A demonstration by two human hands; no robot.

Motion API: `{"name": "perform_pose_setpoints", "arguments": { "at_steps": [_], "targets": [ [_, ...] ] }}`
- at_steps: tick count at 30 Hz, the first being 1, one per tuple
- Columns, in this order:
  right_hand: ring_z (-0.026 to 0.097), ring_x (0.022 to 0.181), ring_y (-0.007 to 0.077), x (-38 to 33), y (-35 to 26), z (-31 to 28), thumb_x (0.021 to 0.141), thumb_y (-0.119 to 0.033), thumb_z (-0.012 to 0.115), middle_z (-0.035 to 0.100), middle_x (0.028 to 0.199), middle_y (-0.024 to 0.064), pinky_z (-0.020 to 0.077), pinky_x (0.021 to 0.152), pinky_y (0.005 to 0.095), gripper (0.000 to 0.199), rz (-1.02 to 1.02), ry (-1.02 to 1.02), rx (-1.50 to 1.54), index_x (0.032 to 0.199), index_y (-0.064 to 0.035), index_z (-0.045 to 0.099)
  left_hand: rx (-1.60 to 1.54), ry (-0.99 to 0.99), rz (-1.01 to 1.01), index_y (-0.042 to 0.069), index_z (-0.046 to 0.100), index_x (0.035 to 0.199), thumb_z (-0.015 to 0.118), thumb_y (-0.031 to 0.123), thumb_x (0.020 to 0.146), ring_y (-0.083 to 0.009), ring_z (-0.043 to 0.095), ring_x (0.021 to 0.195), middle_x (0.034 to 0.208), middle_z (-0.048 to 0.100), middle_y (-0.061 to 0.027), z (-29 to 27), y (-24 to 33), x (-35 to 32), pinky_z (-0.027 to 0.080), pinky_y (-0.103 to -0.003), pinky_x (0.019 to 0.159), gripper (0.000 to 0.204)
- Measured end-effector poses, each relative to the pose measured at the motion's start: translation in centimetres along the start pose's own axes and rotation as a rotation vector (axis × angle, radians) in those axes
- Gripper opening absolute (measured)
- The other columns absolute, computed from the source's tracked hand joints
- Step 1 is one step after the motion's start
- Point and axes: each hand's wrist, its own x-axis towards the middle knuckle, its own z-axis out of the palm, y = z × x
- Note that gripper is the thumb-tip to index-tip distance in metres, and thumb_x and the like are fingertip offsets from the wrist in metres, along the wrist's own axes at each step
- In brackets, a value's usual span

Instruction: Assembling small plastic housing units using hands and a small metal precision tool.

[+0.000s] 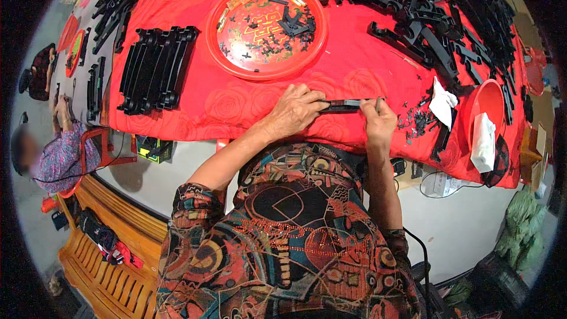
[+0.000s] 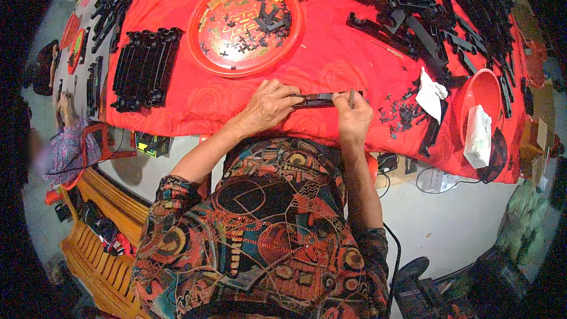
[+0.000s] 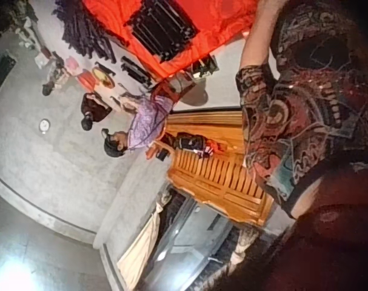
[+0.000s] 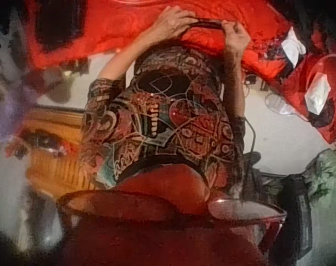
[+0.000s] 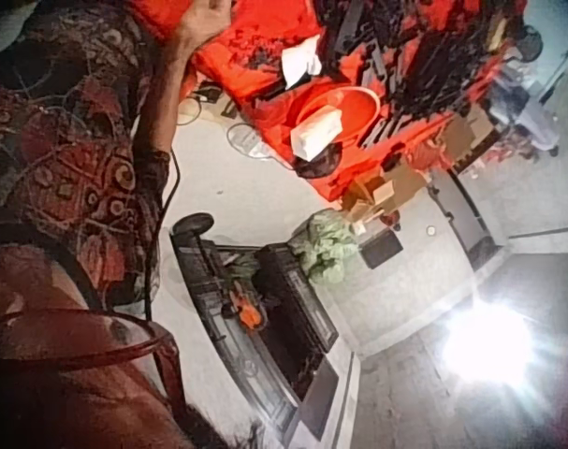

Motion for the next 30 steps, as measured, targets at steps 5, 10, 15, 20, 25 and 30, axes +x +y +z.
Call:
{"name": "perform_pose_setpoints", "arguments": {
  "at_steps": [5, 10, 15, 20, 25, 30],
  "targets": [
    [0.034, 0.057, 0.0016, 0.0, 0.3, -0.8, 0.083, -0.007, 0.063, 0.043, 0.062, -0.0090, 0.0263, 0.050, 0.0206, 0.017, 0.067, 0.006, 0.055, 0.068, -0.0049, 0.056, 0.008, -0.032, -0.032, 0.012, 0.064, 0.103, 0.066, 0.011, 0.072, -0.0222, 0.049, 0.088, 0.106, 0.057, -0.0015, -0.3, 0.4, 0.0, 0.039, -0.037, 0.073, 0.031],
    [0.032, 0.057, 0.0015, -0.1, 0.8, -0.4, 0.084, -0.009, 0.063, 0.039, 0.062, -0.0094, 0.0247, 0.049, 0.0216, 0.021, -0.002, 0.031, 0.037, 0.065, -0.0057, 0.052, 0.025, -0.061, -0.050, 0.013, 0.064, 0.104, 0.065, 0.012, 0.074, -0.0218, 0.048, 0.088, 0.107, 0.056, -0.0014, -0.5, 0.5, 0.1, 0.039, -0.037, 0.071, 0.031],
    [0.030, 0.057, 0.0021, -0.1, -0.6, -0.9, 0.085, -0.009, 0.061, 0.036, 0.060, -0.0095, 0.0235, 0.048, 0.0226, 0.028, 0.045, 0.062, 0.085, 0.062, -0.0066, 0.046, 0.014, -0.090, -0.038, 0.013, 0.064, 0.104, 0.065, 0.012, 0.074, -0.0225, 0.048, 0.087, 0.106, 0.057, -0.0009, -0.7, 0.4, 0.3, 0.039, -0.037, 0.071, 0.031],
    [0.029, 0.057, 0.0027, -0.3, -1.5, -1.7, 0.086, -0.009, 0.060, 0.034, 0.061, -0.0084, 0.0225, 0.047, 0.0230, 0.030, -0.109, 0.099, -0.044, 0.062, -0.0068, 0.042, -0.025, -0.098, -0.065, 0.012, 0.065, 0.103, 0.065, 0.011, 0.074, -0.0227, 0.050, 0.088, 0.109, 0.058, -0.0012, -1.1, 0.3, -0.2, 0.039, -0.038, 0.071, 0.029],
    [0.028, 0.057, 0.0018, -0.1, -2.3, -1.8, 0.087, -0.009, 0.059, 0.035, 0.061, -0.0088, 0.0213, 0.048, 0.0219, 0.029, -0.045, 0.115, 0.015, 0.062, -0.0073, 0.044, -0.063, -0.131, -0.129, 0.011, 0.065, 0.103, 0.065, 0.009, 0.074, -0.0230, 0.051, 0.091, 0.110, 0.059, -0.0019, -1.4, 0.4, -0.2, 0.039, -0.039, 0.073, 0.029],
    [0.028, 0.053, 0.0005, -0.3, -1.7, -1.9, 0.088, -0.011, 0.059, 0.036, 0.060, -0.0097, 0.0196, 0.046, 0.0207, 0.024, -0.035, 0.117, 0.043, 0.066, -0.0076, 0.050, -0.127, -0.159, -0.126, 0.010, 0.065, 0.106, 0.064, 0.011, 0.076, -0.0245, 0.051, 0.092, 0.111, 0.059, -0.0034, -1.6, 0.0, -0.2, 0.039, -0.038, 0.077, 0.030]
  ]
}}
